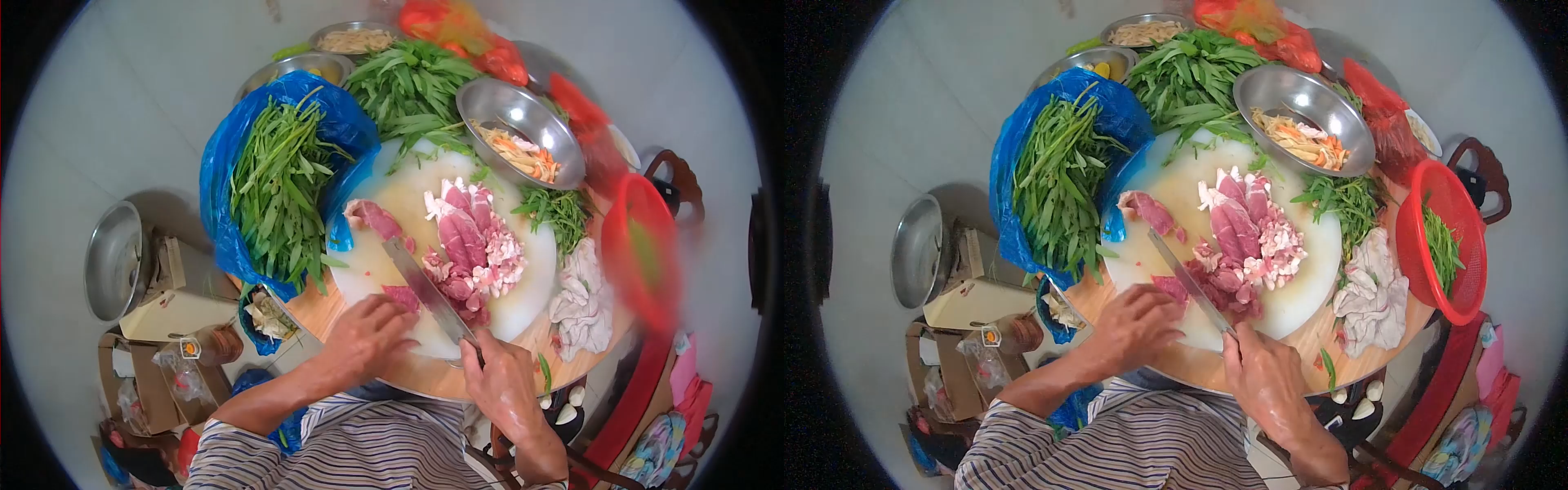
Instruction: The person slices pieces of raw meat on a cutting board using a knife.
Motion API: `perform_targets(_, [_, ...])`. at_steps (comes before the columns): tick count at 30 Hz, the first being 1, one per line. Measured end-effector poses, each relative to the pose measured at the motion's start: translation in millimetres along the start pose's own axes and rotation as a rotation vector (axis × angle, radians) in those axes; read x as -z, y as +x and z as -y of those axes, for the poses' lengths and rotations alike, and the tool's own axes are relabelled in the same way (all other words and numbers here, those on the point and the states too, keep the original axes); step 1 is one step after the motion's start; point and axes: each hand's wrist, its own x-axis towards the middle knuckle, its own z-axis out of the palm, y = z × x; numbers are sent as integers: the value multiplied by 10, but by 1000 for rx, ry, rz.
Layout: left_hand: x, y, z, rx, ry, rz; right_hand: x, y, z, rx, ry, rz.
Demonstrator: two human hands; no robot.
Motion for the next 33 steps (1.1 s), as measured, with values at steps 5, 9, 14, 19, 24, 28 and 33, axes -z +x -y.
perform_targets(5, [53,76,-61,39,111,163,-10,111,-89,4,2,83])
perform_targets(9, [245,194,-34,-30,138,365,30,129,-123,-44,40,113])
perform_targets(14, [458,226,216,-249,13,503,64,81,-185,-30,28,121])
perform_targets(19, [363,75,203,-193,-30,355,78,25,-169,-38,66,111])
perform_targets(24, [203,35,102,-81,19,182,24,39,-186,16,43,94])
perform_targets(28, [170,43,-6,5,63,126,23,61,-137,69,-73,73])
perform_targets(33, [15,50,-15,-12,81,137,-8,88,-154,186,-124,61])
